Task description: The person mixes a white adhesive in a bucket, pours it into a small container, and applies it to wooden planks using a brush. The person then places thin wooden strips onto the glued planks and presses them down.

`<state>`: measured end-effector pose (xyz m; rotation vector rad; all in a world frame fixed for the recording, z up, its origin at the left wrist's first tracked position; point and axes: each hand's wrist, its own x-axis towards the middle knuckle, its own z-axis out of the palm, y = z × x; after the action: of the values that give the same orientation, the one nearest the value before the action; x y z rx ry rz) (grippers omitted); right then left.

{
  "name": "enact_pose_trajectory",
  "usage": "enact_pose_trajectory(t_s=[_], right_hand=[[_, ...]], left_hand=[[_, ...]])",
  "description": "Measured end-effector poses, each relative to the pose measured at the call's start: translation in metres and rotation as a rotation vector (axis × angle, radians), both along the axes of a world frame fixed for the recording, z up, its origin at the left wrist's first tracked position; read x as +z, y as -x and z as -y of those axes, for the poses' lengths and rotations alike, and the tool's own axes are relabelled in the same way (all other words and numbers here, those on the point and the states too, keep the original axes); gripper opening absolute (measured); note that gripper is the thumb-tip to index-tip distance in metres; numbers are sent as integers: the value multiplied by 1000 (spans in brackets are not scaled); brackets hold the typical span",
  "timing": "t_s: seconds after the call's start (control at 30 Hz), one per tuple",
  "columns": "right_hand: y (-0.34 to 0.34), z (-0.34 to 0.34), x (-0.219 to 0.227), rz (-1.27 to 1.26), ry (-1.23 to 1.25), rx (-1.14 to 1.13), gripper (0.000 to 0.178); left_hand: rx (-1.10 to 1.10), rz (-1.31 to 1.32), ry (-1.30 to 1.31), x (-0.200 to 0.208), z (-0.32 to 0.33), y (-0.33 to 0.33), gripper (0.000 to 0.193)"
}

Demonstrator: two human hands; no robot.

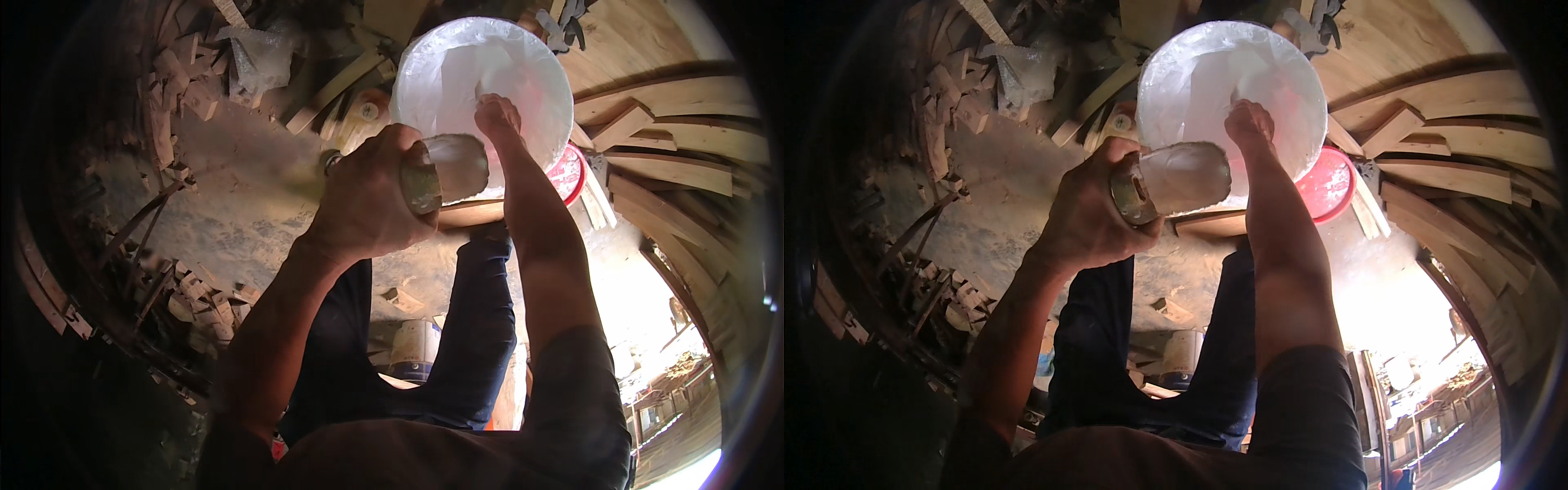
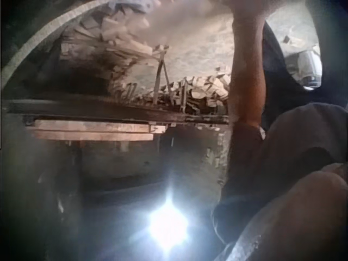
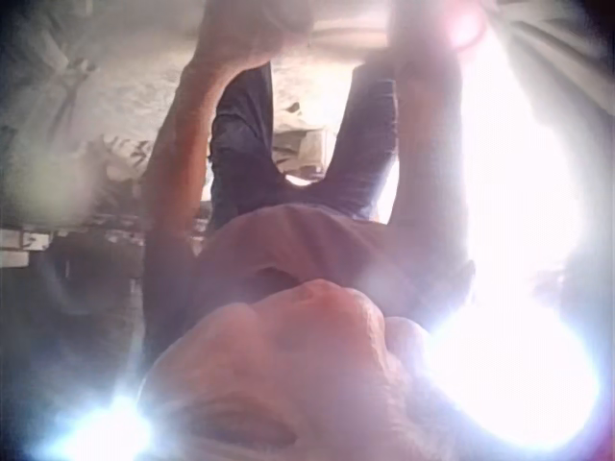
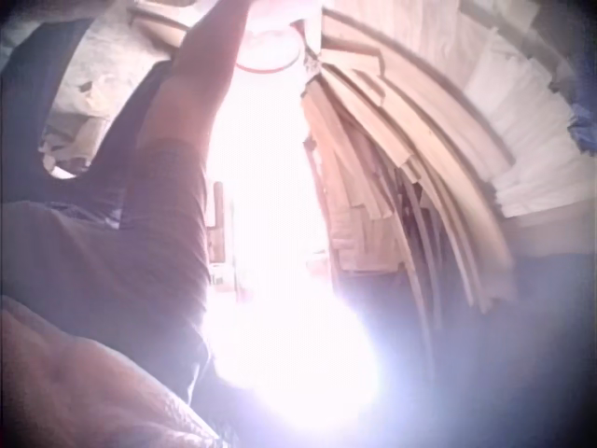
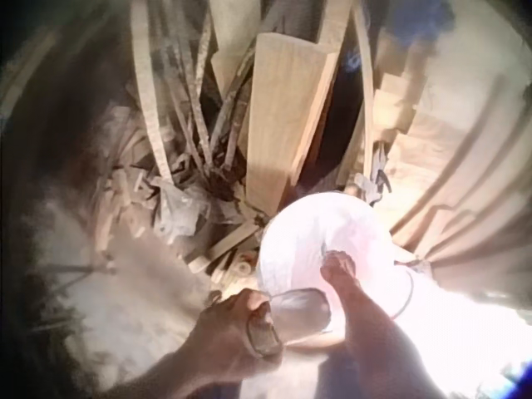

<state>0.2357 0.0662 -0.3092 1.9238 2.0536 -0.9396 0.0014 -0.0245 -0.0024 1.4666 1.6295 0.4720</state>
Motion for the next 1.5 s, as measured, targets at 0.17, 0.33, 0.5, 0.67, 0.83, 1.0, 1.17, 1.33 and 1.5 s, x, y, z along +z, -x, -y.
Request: enact_pose_trajectory(t_s=[0.17, 0.33, 0.5, 0.67, 0.83, 1.0, 1.17, 1.33, 1.5], right_hand=[[-11, -6, 59, -277, 309, -259, 32], [-43, 10, 197, -591, 311, -590, 30], [-81, 55, 241, -944, 197, -389, 26], [-60, 76, 224, -804, -122, 108, 48], [-86, 70, 229, -716, -320, 316, 53], [-102, 70, 249, -500, -391, 267, 34], [-73, 46, 199, -218, -396, 49, 22], [-11, -8, 91, 100, -159, -27, 24], [5, -5, 14, 78, 72, 74, 27]], left_hand=[[12, -35, -19, 2, -3, 1, 59], [35, -24, 7, 6, -8, -3, 59], [4, -106, 4, 3, -9, -7, 60], [-23, -38, -19, 1, -9, -3, 65], [2, -31, 103, 1, -4, -3, 67], [42, -33, -34, 0, 0, -4, 51], [15, -36, -35, 4, 0, -3, 52], [-14, -9, -9, -1, 4, 0, 48], [-2, -39, 27, 0, 2, -1, 62]])
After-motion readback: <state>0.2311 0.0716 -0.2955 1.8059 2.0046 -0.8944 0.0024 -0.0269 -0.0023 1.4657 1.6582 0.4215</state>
